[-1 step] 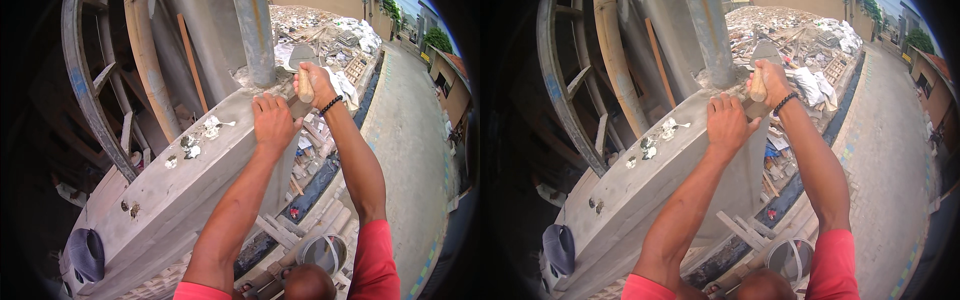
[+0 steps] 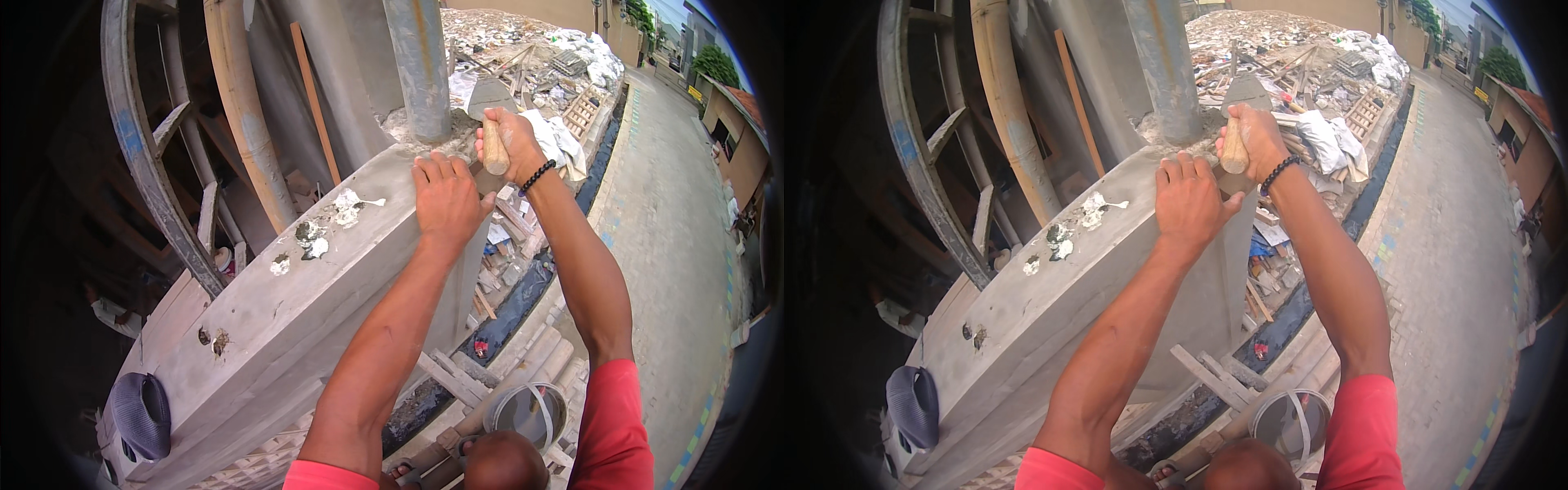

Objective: The person applies plaster to a concrete wall using a trowel and a brush. They repeatedly scoop plaster from a bucket, spread it on the wall, and smooth the surface. The person also uses a brush to wet the wall before applying more plaster.

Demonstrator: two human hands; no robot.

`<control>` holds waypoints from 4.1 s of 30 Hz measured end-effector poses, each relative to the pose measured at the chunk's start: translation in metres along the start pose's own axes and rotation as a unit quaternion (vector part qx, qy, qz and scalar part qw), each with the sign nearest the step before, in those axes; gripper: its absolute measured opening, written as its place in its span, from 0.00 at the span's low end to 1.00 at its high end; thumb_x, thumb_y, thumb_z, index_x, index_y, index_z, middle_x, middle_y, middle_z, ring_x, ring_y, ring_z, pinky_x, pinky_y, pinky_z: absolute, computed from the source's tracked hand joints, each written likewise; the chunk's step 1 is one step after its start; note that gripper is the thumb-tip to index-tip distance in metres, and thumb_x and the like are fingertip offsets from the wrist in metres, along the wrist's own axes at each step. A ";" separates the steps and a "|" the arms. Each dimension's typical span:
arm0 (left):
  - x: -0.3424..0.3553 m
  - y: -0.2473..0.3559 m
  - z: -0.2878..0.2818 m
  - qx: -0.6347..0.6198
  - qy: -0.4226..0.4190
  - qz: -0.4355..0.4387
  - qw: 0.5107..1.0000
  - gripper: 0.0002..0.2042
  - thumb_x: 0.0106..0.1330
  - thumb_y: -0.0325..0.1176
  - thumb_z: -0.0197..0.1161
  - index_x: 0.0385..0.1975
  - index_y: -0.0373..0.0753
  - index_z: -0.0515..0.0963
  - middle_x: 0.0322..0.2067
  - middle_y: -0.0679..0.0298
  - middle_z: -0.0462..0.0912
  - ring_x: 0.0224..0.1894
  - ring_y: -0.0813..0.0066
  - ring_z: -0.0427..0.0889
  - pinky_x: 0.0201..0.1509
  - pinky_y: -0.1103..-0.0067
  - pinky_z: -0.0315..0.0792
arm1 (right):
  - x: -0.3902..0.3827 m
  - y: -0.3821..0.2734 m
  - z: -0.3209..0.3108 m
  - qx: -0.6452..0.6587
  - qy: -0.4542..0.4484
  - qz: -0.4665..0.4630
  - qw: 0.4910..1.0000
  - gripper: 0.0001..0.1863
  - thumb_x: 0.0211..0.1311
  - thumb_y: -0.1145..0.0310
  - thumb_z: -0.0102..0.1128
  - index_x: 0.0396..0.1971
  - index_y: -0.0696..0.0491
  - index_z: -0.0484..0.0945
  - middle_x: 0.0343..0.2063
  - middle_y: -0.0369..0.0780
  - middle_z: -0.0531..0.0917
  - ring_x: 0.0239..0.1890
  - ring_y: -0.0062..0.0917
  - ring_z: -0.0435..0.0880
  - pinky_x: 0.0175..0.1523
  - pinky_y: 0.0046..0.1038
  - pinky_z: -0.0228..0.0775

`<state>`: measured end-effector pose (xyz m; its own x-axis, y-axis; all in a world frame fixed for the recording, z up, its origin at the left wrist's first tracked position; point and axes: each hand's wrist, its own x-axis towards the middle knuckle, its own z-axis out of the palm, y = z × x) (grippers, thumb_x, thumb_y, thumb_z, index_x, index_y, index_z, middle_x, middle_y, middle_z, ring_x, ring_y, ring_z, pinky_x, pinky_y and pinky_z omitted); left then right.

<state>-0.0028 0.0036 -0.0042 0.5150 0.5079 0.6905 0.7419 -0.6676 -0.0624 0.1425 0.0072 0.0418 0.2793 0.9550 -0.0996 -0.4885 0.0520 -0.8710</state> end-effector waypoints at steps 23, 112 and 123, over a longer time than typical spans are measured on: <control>0.001 -0.002 -0.002 -0.016 -0.002 0.002 1.000 0.33 0.46 0.55 0.67 0.41 0.30 0.74 0.49 0.46 0.73 0.54 0.47 0.69 0.59 0.64 0.60 | 0.008 -0.017 -0.004 -0.051 0.079 -0.050 0.994 0.12 0.61 0.60 0.52 0.29 0.54 0.70 0.18 0.37 0.75 0.13 0.21 0.75 0.15 0.21 0.72; 0.001 0.003 -0.011 -0.093 0.011 -0.024 0.995 0.29 0.42 0.50 0.73 0.35 0.34 0.70 0.37 0.55 0.70 0.47 0.55 0.70 0.54 0.66 0.62 | -0.068 -0.066 -0.046 -0.355 0.068 -0.131 0.923 0.16 0.59 0.66 0.54 0.43 0.60 0.70 0.20 0.36 0.74 0.15 0.19 0.75 0.18 0.20 0.70; -0.014 0.005 -0.001 -0.052 0.072 0.001 0.996 0.24 0.42 0.50 0.72 0.29 0.40 0.70 0.31 0.61 0.67 0.40 0.63 0.66 0.51 0.67 0.56 | -0.154 -0.066 -0.065 -0.752 -0.027 -0.215 0.622 0.24 0.51 0.69 0.61 0.50 0.58 0.72 0.42 0.50 0.80 0.46 0.44 0.77 0.52 0.37 0.69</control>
<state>-0.0064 -0.0079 -0.0130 0.4441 0.4284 0.7869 0.6886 -0.7251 0.0061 0.1854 -0.1620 0.0835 0.0694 0.9575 0.2800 0.9599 0.0123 -0.2800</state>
